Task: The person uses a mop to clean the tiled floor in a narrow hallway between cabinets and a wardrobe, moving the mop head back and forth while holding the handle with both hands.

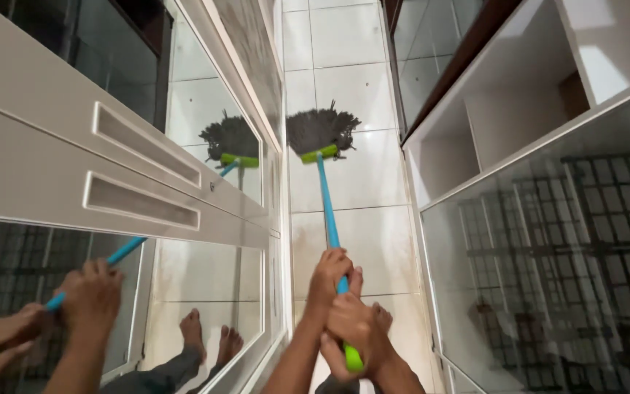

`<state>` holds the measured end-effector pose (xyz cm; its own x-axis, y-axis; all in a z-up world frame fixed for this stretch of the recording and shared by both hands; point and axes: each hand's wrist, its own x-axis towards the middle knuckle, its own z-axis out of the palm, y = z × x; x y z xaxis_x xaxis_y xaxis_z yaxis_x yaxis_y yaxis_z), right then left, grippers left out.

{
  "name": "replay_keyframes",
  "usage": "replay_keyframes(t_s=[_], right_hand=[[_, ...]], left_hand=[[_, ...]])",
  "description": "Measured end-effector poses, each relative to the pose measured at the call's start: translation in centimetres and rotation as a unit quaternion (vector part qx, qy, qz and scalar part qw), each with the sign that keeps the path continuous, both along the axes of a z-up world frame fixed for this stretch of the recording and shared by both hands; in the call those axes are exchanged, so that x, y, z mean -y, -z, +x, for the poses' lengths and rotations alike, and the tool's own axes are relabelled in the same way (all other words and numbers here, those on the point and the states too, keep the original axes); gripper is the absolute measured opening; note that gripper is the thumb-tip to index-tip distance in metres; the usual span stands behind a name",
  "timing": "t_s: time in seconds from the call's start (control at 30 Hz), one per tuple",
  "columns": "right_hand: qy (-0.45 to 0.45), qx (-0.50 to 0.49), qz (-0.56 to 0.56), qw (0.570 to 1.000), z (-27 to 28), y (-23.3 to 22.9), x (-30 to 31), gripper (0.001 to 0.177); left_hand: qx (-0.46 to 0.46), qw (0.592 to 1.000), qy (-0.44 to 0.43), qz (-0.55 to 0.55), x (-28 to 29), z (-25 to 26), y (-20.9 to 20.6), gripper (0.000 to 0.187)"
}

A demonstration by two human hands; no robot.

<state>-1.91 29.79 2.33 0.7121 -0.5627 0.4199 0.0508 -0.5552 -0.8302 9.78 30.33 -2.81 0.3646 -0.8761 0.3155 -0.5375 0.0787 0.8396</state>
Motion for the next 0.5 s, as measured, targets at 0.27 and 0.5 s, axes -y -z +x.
replay_keyframes(t_s=[0.27,0.5], right_hand=[[0.038,0.109,-0.031,0.993,-1.3,-0.3,0.0,0.02],[0.021,0.01,0.011,1.0,0.8,0.8,4.9,0.006]], left_hand=[[-0.066,0.997,0.025,0.002,0.2,-1.8,2.8,0.01],[0.082,0.984,-0.01,0.157,4.9,0.7,3.1,0.029]])
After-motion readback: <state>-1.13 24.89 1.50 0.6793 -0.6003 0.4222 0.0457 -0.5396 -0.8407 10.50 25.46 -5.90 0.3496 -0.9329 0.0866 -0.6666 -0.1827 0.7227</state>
